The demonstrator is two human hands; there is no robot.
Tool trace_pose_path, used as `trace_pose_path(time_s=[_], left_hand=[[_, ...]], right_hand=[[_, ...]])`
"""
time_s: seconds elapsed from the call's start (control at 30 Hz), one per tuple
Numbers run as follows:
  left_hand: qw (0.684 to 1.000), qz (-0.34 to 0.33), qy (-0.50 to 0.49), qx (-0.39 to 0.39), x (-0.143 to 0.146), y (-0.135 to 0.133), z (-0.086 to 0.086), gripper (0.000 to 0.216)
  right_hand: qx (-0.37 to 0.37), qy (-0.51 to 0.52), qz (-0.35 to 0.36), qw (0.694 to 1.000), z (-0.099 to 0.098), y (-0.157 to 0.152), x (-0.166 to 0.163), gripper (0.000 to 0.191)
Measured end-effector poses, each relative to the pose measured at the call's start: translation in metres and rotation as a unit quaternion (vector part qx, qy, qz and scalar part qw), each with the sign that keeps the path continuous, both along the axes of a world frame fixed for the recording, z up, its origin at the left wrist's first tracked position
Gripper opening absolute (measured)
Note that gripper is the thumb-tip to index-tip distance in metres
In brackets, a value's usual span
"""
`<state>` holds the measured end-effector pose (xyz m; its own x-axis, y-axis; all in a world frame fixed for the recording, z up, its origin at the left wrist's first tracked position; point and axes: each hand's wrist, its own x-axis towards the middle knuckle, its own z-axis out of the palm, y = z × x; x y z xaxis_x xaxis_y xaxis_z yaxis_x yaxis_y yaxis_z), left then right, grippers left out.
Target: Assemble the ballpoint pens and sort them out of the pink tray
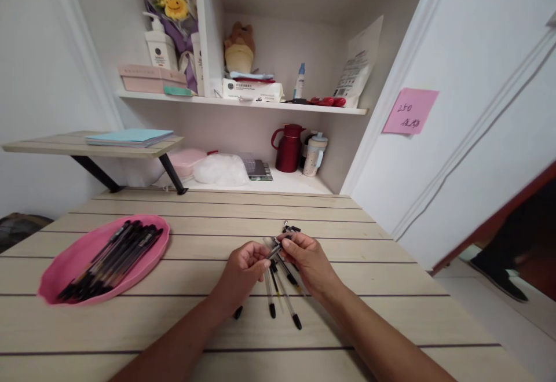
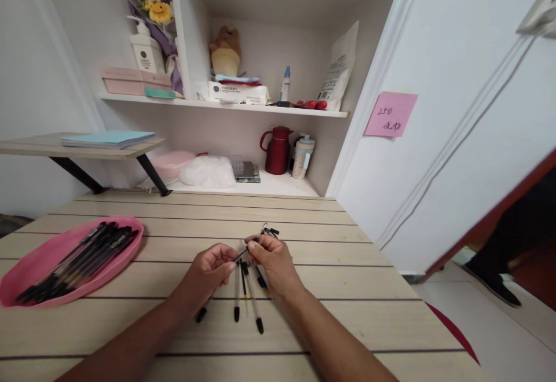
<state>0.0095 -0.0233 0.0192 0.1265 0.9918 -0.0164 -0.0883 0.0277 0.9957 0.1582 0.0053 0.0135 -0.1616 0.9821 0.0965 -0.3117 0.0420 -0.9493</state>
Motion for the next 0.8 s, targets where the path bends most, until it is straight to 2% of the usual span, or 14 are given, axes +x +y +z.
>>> trace_pose_path(time_s=[0.27, 0.47, 0.6, 0.7, 0.8], left_hand=[[1.0, 0.008, -0.017, 0.02, -0.002, 0.005, -0.007, 0.019], [1.0, -0.025, -0.01, 0.004, -0.002, 0.004, -0.005, 0.014], [0.998, -0.066, -0.018, 0.018, -0.008, 0.007, -0.003, 0.031], [0.995, -0.073, -0.056, 0.029, -0.016, 0.011, -0.002, 0.04], [0.993, -0.065, -0.098, 0.031, -0.023, 0.015, -0.002, 0.034]], right_hand=[[0.026, -0.046, -0.022, 0.998, -0.006, -0.003, -0.009, 0.025], [0.028, -0.076, -0.017, 0.997, -0.003, -0.003, -0.009, 0.025], [0.038, -0.068, -0.004, 0.997, 0.005, -0.001, -0.002, 0.028], [0.038, -0.095, -0.045, 0.994, 0.007, 0.005, 0.007, 0.026], [0.044, -0.139, -0.084, 0.986, 0.001, 0.014, 0.015, 0.022]])
